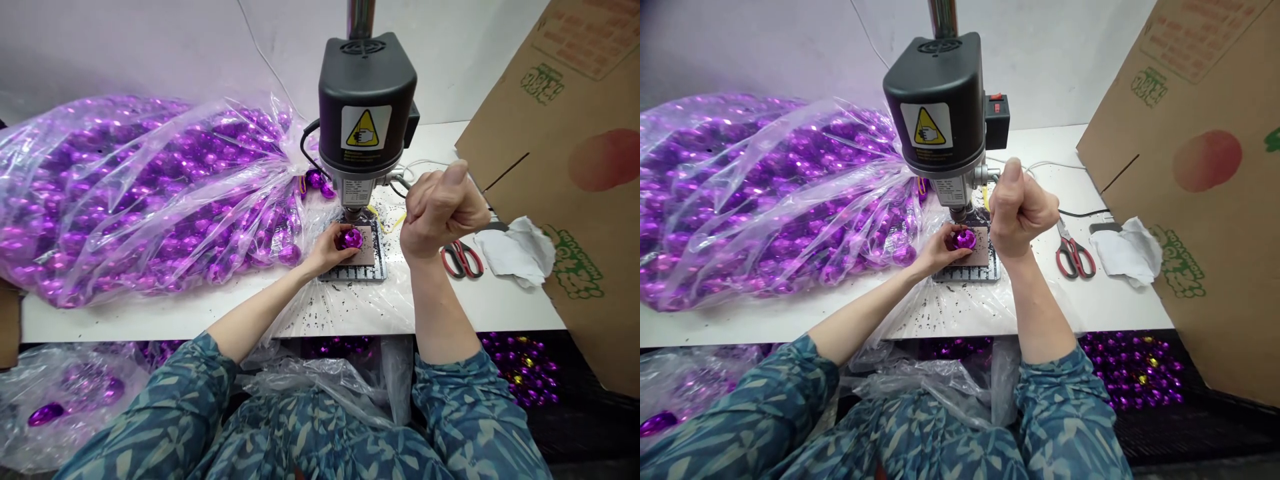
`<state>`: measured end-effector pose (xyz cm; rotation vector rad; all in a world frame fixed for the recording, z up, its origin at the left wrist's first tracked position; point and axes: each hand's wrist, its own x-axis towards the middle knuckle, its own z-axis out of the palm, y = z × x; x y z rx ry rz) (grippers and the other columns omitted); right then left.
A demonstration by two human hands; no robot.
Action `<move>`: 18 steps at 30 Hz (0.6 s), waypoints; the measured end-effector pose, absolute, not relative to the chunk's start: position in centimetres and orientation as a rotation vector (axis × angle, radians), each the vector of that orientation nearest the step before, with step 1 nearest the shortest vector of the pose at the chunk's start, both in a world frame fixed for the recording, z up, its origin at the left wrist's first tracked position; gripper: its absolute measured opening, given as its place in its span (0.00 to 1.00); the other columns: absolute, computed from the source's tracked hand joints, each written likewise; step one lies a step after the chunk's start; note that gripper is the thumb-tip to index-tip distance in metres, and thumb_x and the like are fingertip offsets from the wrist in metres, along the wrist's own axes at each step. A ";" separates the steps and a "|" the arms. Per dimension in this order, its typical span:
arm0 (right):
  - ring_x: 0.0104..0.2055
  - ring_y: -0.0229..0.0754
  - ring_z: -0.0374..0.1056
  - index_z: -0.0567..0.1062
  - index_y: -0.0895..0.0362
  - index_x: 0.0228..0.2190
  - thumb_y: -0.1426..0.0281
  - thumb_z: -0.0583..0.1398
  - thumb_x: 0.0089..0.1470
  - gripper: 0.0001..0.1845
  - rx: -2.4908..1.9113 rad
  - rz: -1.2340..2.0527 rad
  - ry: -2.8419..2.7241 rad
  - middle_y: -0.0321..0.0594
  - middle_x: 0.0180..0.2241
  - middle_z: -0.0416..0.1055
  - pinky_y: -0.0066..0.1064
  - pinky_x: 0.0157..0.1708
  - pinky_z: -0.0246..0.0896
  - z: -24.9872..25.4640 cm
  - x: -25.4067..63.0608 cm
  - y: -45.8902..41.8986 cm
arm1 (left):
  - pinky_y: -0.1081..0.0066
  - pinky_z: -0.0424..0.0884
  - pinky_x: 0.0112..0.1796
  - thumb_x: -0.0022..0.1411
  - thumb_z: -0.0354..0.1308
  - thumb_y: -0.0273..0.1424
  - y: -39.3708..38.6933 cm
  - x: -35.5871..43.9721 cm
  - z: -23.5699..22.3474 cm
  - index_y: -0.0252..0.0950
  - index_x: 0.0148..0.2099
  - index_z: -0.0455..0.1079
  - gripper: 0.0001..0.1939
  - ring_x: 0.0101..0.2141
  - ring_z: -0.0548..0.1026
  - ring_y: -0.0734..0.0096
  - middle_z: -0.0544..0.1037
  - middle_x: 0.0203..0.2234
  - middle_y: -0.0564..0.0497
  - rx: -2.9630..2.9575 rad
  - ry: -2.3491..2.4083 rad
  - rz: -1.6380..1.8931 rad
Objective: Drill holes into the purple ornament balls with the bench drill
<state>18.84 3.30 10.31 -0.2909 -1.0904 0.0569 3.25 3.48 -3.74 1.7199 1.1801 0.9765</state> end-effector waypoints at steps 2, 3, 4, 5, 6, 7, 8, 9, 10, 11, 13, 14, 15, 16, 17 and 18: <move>0.12 0.26 0.48 0.52 0.58 0.15 0.60 0.58 0.70 0.35 -0.302 0.042 -1.089 0.28 0.12 0.48 0.29 0.15 0.38 9.9 18.8 3.2 | 0.67 0.77 0.40 0.57 0.75 0.31 3.4 3.3 -3.8 0.36 0.60 0.72 0.30 0.39 0.77 0.67 0.79 0.48 0.45 1.708 1.182 0.996; 0.12 0.27 0.48 0.51 0.58 0.14 0.61 0.57 0.70 0.35 -0.308 0.032 -1.091 0.28 0.11 0.48 0.29 0.15 0.38 9.7 18.9 3.2 | 0.67 0.77 0.40 0.57 0.76 0.31 3.3 3.4 -3.9 0.36 0.59 0.72 0.30 0.39 0.78 0.67 0.79 0.47 0.45 1.695 1.187 1.008; 0.12 0.27 0.47 0.51 0.58 0.14 0.61 0.57 0.69 0.35 -0.313 0.021 -1.093 0.28 0.11 0.48 0.30 0.14 0.38 9.5 18.9 3.1 | 0.67 0.77 0.39 0.57 0.76 0.31 3.3 3.4 -3.9 0.36 0.59 0.72 0.29 0.39 0.78 0.67 0.80 0.46 0.46 1.678 1.195 1.019; 0.11 0.28 0.46 0.50 0.58 0.14 0.62 0.58 0.69 0.36 -0.314 0.009 -1.095 0.28 0.10 0.47 0.30 0.14 0.37 9.3 18.9 3.2 | 0.67 0.77 0.39 0.57 0.76 0.31 3.2 3.5 -4.0 0.36 0.58 0.72 0.29 0.38 0.78 0.67 0.80 0.44 0.47 1.659 1.206 1.030; 0.11 0.28 0.46 0.50 0.57 0.13 0.62 0.58 0.69 0.36 -0.311 -0.003 -1.093 0.28 0.10 0.46 0.30 0.14 0.37 9.1 19.0 3.2 | 0.67 0.76 0.37 0.57 0.77 0.31 3.1 3.5 -4.0 0.36 0.57 0.72 0.29 0.37 0.78 0.67 0.80 0.41 0.48 1.641 1.218 1.038; 0.11 0.29 0.45 0.50 0.57 0.13 0.62 0.58 0.68 0.36 -0.305 -0.015 -1.086 0.28 0.10 0.46 0.30 0.13 0.36 8.9 19.0 3.3 | 0.68 0.76 0.36 0.56 0.77 0.32 3.0 3.6 -4.1 0.37 0.56 0.72 0.28 0.35 0.77 0.68 0.80 0.39 0.49 1.628 1.230 1.045; 0.10 0.29 0.45 0.50 0.57 0.14 0.62 0.59 0.68 0.36 -0.295 -0.030 -1.079 0.28 0.10 0.46 0.31 0.13 0.36 8.8 19.1 3.4 | 0.68 0.75 0.35 0.56 0.77 0.32 2.9 3.6 -4.1 0.37 0.56 0.72 0.28 0.34 0.76 0.69 0.80 0.38 0.50 1.618 1.237 1.055; 0.10 0.29 0.44 0.50 0.57 0.14 0.62 0.58 0.68 0.35 -0.284 -0.045 -1.076 0.28 0.10 0.46 0.31 0.12 0.35 8.7 19.1 3.6 | 0.69 0.74 0.34 0.56 0.78 0.32 2.9 3.7 -4.1 0.37 0.56 0.72 0.28 0.33 0.76 0.69 0.80 0.37 0.51 1.611 1.242 1.066; 0.10 0.29 0.44 0.50 0.57 0.14 0.63 0.58 0.68 0.35 -0.272 -0.060 -1.077 0.28 0.10 0.46 0.31 0.12 0.35 8.6 19.2 3.8 | 0.69 0.74 0.34 0.56 0.78 0.32 2.8 3.7 -4.1 0.37 0.55 0.72 0.28 0.33 0.76 0.69 0.79 0.36 0.51 1.607 1.244 1.075; 0.10 0.29 0.45 0.50 0.57 0.14 0.64 0.58 0.68 0.34 -0.260 -0.075 -1.081 0.27 0.10 0.46 0.31 0.12 0.35 8.4 19.2 3.9 | 0.69 0.74 0.34 0.55 0.78 0.32 2.8 3.7 -4.1 0.37 0.55 0.72 0.28 0.33 0.76 0.69 0.79 0.36 0.51 1.607 1.246 1.079; 0.10 0.28 0.46 0.51 0.56 0.14 0.65 0.58 0.68 0.34 -0.241 -0.096 -1.093 0.27 0.10 0.46 0.30 0.12 0.36 7.9 19.4 4.3 | 0.69 0.74 0.34 0.55 0.78 0.31 2.7 3.8 -3.9 0.37 0.55 0.72 0.28 0.33 0.76 0.69 0.80 0.36 0.51 1.608 1.256 1.077; 0.10 0.28 0.46 0.50 0.56 0.14 0.64 0.58 0.68 0.34 -0.234 -0.105 -1.098 0.26 0.10 0.46 0.30 0.12 0.37 7.6 19.4 4.4 | 0.68 0.74 0.34 0.55 0.78 0.31 2.7 3.8 -3.8 0.37 0.55 0.72 0.28 0.33 0.76 0.69 0.80 0.36 0.51 1.609 1.262 1.071; 0.10 0.28 0.45 0.50 0.56 0.13 0.64 0.58 0.68 0.35 -0.227 -0.112 -1.102 0.26 0.10 0.46 0.29 0.12 0.37 7.3 19.5 4.4 | 0.68 0.75 0.34 0.55 0.78 0.30 2.6 3.8 -3.6 0.36 0.55 0.72 0.28 0.33 0.76 0.69 0.80 0.35 0.51 1.609 1.265 1.065; 0.09 0.28 0.44 0.50 0.56 0.13 0.63 0.58 0.68 0.36 -0.222 -0.119 -1.108 0.26 0.09 0.45 0.29 0.11 0.37 7.0 19.5 4.4 | 0.68 0.75 0.35 0.55 0.78 0.30 2.6 3.8 -3.5 0.36 0.54 0.72 0.27 0.34 0.77 0.68 0.80 0.36 0.51 1.609 1.265 1.062; 0.09 0.28 0.42 0.49 0.56 0.12 0.62 0.59 0.67 0.37 -0.217 -0.125 -1.113 0.26 0.08 0.44 0.29 0.10 0.36 6.9 19.5 4.3 | 0.68 0.76 0.35 0.55 0.78 0.29 2.5 3.8 -3.4 0.36 0.54 0.72 0.27 0.34 0.78 0.68 0.80 0.36 0.51 1.606 1.266 1.062; 0.08 0.28 0.42 0.49 0.56 0.12 0.62 0.59 0.67 0.37 -0.222 -0.122 -1.118 0.25 0.08 0.44 0.29 0.10 0.36 7.0 19.5 4.2 | 0.67 0.77 0.35 0.55 0.78 0.29 2.5 3.8 -3.3 0.36 0.54 0.72 0.27 0.34 0.78 0.67 0.80 0.36 0.50 1.602 1.265 1.062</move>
